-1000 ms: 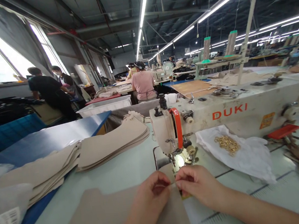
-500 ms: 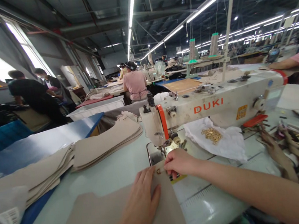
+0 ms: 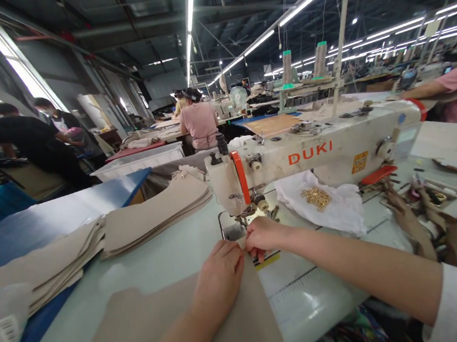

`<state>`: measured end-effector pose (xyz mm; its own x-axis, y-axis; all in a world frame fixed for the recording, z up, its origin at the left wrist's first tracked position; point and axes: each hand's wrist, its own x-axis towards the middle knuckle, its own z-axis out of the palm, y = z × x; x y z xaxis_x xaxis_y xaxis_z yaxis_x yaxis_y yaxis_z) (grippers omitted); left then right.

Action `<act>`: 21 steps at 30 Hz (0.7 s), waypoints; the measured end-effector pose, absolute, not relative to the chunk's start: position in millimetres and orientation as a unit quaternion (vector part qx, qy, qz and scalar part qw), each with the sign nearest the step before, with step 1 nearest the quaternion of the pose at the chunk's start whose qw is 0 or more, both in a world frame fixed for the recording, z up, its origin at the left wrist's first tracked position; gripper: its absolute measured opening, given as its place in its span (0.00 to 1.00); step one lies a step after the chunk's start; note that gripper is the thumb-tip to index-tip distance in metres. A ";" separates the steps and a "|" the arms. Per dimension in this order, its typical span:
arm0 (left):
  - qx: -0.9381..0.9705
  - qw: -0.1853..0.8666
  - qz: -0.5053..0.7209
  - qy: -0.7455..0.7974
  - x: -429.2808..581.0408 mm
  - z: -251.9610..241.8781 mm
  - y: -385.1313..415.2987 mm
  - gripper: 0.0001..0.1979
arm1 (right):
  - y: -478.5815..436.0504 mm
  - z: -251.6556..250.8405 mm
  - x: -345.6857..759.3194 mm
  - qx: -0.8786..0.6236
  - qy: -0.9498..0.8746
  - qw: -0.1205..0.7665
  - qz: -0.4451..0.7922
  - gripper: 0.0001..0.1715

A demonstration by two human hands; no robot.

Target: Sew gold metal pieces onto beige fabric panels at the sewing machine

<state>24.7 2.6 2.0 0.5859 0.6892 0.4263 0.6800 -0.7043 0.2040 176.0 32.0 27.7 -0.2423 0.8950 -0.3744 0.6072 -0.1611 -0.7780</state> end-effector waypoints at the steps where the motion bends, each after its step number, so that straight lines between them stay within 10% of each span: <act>1: 0.891 0.008 0.239 0.386 25.9 2.3 2.9 0.12 | 32.3 28.2 175.8 -0.598 -0.634 0.147 0.468 0.16; 21: 0.887 -0.004 0.304 0.348 23.7 -6.4 7.9 0.09 | -37.8 4.4 227.9 -0.232 -0.962 0.122 -0.079 0.09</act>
